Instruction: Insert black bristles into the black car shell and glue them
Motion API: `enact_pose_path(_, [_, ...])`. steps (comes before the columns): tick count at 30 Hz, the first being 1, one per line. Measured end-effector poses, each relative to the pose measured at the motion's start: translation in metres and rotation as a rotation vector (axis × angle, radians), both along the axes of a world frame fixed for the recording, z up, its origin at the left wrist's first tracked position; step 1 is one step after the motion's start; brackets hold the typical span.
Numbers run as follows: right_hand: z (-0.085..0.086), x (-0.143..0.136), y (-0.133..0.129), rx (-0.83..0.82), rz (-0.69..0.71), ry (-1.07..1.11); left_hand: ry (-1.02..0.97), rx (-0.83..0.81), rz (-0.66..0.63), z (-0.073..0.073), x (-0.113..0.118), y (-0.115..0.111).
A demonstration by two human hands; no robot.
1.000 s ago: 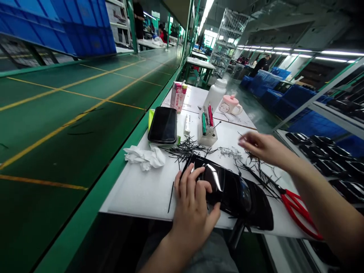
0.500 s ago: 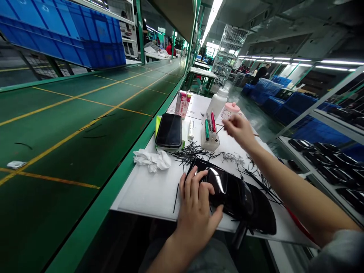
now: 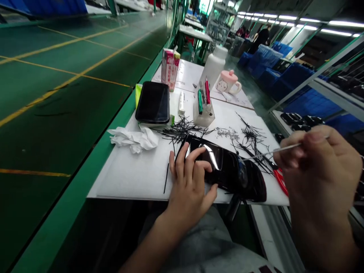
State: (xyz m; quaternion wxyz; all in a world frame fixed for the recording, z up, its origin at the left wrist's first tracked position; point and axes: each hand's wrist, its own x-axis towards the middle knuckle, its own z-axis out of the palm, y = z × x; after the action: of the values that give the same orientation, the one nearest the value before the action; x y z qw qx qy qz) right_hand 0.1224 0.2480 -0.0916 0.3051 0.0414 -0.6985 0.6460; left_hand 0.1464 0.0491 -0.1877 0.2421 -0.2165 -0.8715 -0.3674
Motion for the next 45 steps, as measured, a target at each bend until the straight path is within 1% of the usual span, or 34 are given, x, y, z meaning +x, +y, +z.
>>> enact_pose_path(3, [-0.017, 0.031, -0.008, -0.008, -0.083, -0.041, 0.011, -0.003, 0.007, 0.002, -0.001, 0.002])
enact_pose_path(6, [-0.034, 0.049, -0.014, 0.019, -0.164, -0.05, 0.006, -0.01, 0.001, 0.002, -0.001, 0.002])
enact_pose_path(8, [-0.043, 0.055, -0.015, 0.065, -0.199, -0.021, 0.003, -0.012, -0.003, 0.002, -0.001, 0.002])
enact_pose_path(10, [-0.051, 0.057, -0.015, 0.113, -0.205, -0.002, 0.002, -0.012, -0.006, 0.002, -0.001, 0.002])
enact_pose_path(14, [-0.06, 0.059, -0.013, 0.168, -0.189, -0.006, -0.005, -0.008, -0.015, 0.002, -0.001, 0.001])
enact_pose_path(22, [-0.064, 0.06, -0.013, 0.249, -0.185, 0.017, -0.009, -0.016, -0.024, 0.002, -0.002, 0.0])
enact_pose_path(26, [-0.065, 0.061, -0.013, 0.262, -0.171, 0.025, -0.031, -0.014, -0.036, 0.002, -0.001, 0.001])
enact_pose_path(28, [-0.067, 0.062, -0.013, 0.256, -0.177, 0.021, -0.048, 0.011, -0.052, 0.004, 0.0, 0.0])
enact_pose_path(31, [-0.067, 0.064, -0.013, 0.282, -0.154, 0.028, -0.1, 0.102, -0.108, 0.006, 0.001, -0.006])
enact_pose_path(33, [-0.061, 0.065, -0.012, 0.303, -0.129, 0.026, -0.135, 0.151, -0.177, 0.007, 0.001, -0.013])
enact_pose_path(35, [-0.047, 0.063, -0.01, 0.326, -0.109, 0.041, -0.145, 0.14, -0.246, 0.006, 0.002, -0.019])
enact_pose_path(37, [-0.028, 0.053, -0.008, 0.346, -0.077, 0.086, -0.116, 0.074, -0.27, 0.002, 0.004, -0.02])
enact_pose_path(38, [-0.018, 0.044, -0.008, 0.372, -0.035, 0.127, -0.08, 0.045, -0.256, -0.001, 0.005, -0.02])
enact_pose_path(40, [-0.002, 0.017, -0.009, 0.487, 0.062, 0.275, 0.01, 0.01, -0.205, -0.011, 0.005, -0.016])
enact_pose_path(41, [0.004, -0.001, -0.01, 0.567, 0.098, 0.356, 0.043, 0.002, -0.173, -0.018, 0.003, -0.014])
enact_pose_path(42, [0.009, -0.022, -0.012, 0.659, 0.097, 0.44, 0.077, 0.015, -0.137, -0.024, 0.001, -0.012])
enact_pose_path(43, [0.013, -0.045, -0.015, 0.714, 0.082, 0.471, 0.071, 0.026, -0.067, -0.029, -0.001, -0.01])
enact_pose_path(45, [0.015, -0.091, -0.021, 0.75, 0.058, 0.448, 0.064, 0.061, 0.046, -0.036, -0.007, -0.007])
